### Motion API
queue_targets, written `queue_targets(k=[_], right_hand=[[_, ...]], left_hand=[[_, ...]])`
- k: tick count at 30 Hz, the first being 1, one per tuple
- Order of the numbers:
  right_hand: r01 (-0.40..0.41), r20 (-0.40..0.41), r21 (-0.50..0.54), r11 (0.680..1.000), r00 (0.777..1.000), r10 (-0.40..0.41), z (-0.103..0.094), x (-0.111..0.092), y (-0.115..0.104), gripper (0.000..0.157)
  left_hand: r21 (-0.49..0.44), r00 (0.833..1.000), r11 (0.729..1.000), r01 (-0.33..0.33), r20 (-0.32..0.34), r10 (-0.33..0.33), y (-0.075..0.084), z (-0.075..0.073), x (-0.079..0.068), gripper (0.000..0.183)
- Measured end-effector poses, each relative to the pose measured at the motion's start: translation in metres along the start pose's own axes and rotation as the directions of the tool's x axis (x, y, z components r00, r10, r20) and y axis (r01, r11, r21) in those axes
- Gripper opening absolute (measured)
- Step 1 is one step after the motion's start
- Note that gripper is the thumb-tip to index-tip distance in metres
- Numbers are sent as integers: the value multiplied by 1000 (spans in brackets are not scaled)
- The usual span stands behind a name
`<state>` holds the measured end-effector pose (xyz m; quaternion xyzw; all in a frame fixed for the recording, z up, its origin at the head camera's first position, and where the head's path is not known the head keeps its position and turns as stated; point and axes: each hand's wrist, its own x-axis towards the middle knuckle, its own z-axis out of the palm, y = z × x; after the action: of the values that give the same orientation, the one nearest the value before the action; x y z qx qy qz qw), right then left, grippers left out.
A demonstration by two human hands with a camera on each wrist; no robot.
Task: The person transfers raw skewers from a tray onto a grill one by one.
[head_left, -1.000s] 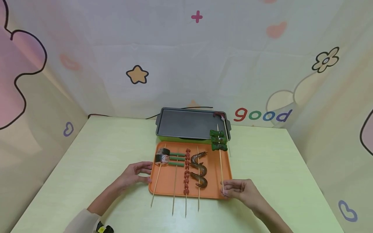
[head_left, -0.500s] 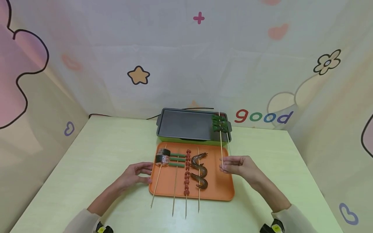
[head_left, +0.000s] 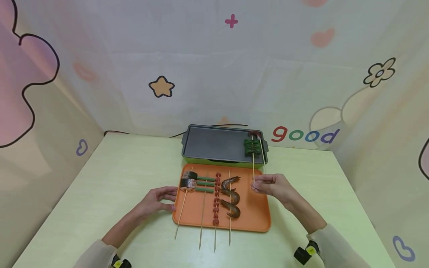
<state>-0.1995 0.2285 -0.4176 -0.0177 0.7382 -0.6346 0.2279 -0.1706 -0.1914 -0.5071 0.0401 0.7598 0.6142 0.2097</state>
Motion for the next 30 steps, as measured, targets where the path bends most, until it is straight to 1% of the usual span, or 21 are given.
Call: queue_targets(k=[5,10,14,19,24,30], right_hand=[[10,-3,-11,1000,1000,-11,-1,0,0,47],[18,-21,-23,1000,1000,-19,0,-1,2,49],[23,-45,-54,998,999,-25,1,-2,5,47],[20,-75,-94,995,997,-27,3,-5,8,45],[21,-66,-103,994,997,-28,2,-9,13,46],[25,-47,-114,993,998,-31,-1,-19,18,47]], left_hand=[[-6,1000,1000,10,-12,-10,1,0,-1,67],[-5,1000,1000,-15,1,15,0,-1,0,67],[-2,1000,1000,-28,7,28,-2,-1,0,68],[3,1000,1000,-21,0,21,-2,-1,0,68],[4,1000,1000,-6,-3,6,-2,-1,0,67],[5,1000,1000,-8,0,8,-2,-1,2,67]])
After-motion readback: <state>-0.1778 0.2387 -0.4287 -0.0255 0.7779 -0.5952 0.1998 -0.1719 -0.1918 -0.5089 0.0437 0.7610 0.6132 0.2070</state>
